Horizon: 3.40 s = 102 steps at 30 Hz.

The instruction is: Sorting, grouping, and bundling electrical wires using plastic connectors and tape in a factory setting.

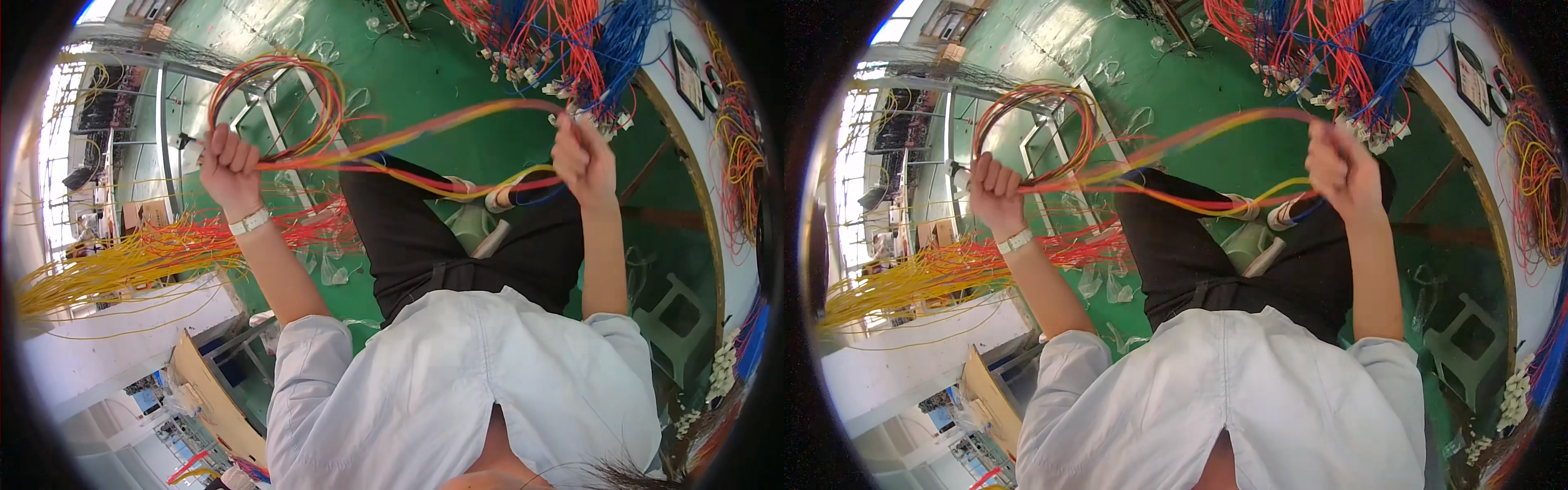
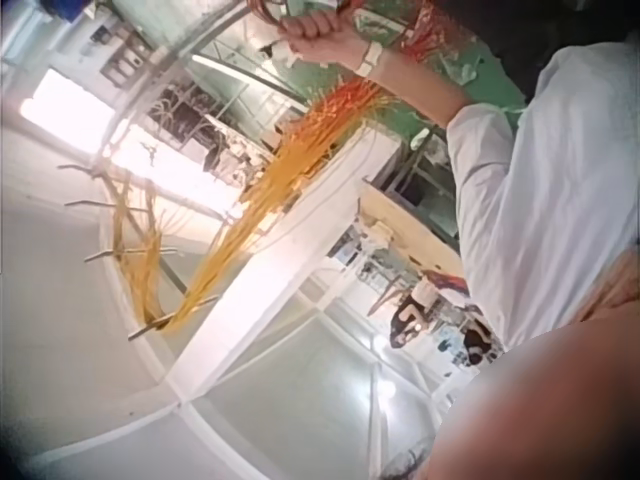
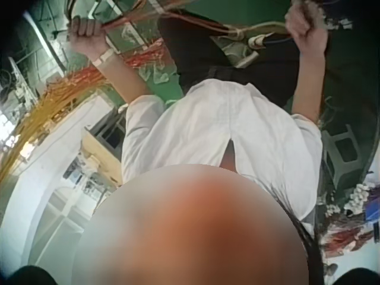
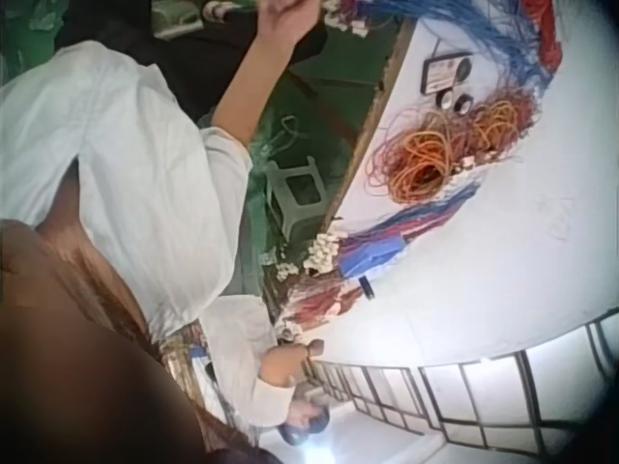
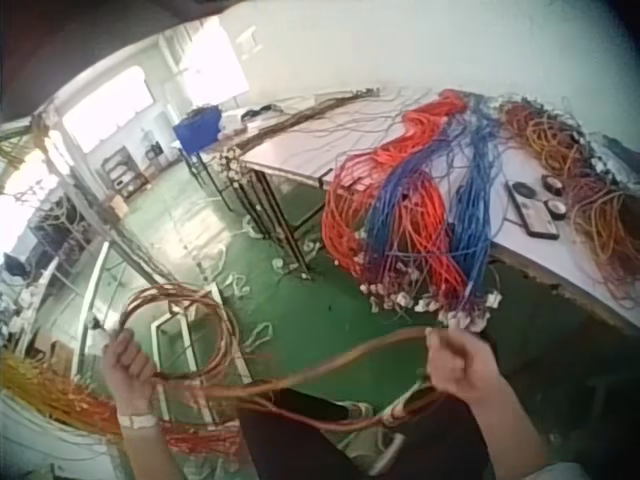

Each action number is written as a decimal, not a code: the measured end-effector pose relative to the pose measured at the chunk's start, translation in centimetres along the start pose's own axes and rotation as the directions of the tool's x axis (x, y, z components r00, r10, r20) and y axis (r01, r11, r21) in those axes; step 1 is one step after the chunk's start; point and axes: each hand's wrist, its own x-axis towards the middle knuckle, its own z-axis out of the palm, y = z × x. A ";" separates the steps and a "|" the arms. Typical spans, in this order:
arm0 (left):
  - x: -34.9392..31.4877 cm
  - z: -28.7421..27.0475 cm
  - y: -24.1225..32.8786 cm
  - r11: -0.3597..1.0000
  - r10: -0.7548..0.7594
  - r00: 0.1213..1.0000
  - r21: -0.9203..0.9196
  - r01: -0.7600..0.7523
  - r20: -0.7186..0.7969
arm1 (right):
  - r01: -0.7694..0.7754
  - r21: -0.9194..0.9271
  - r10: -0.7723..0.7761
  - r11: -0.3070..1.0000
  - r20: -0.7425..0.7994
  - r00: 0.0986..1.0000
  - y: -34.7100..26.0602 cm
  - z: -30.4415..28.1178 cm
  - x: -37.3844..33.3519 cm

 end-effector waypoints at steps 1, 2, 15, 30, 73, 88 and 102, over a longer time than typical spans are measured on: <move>0.6 0.1 -1.0 0.996 0.002 0.999 0.094 0.002 -0.043 | 0.095 0.049 -0.094 0.994 -0.030 0.995 -0.2 0.3 0.6; 1.3 0.7 -2.6 0.982 0.007 0.997 0.187 0.008 -0.081 | 0.194 0.093 -0.189 0.977 -0.064 0.980 -0.2 0.7 1.3; 2.8 7.0 -20.5 0.840 -0.128 0.933 0.464 0.282 -0.336 | 0.090 -0.591 -0.182 0.802 -0.098 0.978 9.1 5.1 10.3; 4.4 1.7 -16.5 0.964 -0.251 0.949 -0.141 0.227 -0.192 | 0.240 -0.808 -0.517 0.538 -0.092 0.851 7.3 -1.7 8.6; 4.0 -0.8 -10.9 0.801 -0.029 0.991 -0.596 -0.055 -0.130 | 0.345 -0.938 -0.372 -0.047 0.337 0.865 16.3 1.2 8.5; 3.9 1.6 -15.1 0.958 0.243 0.836 -0.011 -0.285 -0.492 | 0.089 -0.931 0.120 0.353 0.139 0.983 15.8 7.8 5.9; 1.8 5.0 -18.0 0.957 -0.289 0.843 -0.124 0.261 -0.454 | 0.344 -0.923 -0.487 -0.171 0.383 0.785 14.2 2.1 11.3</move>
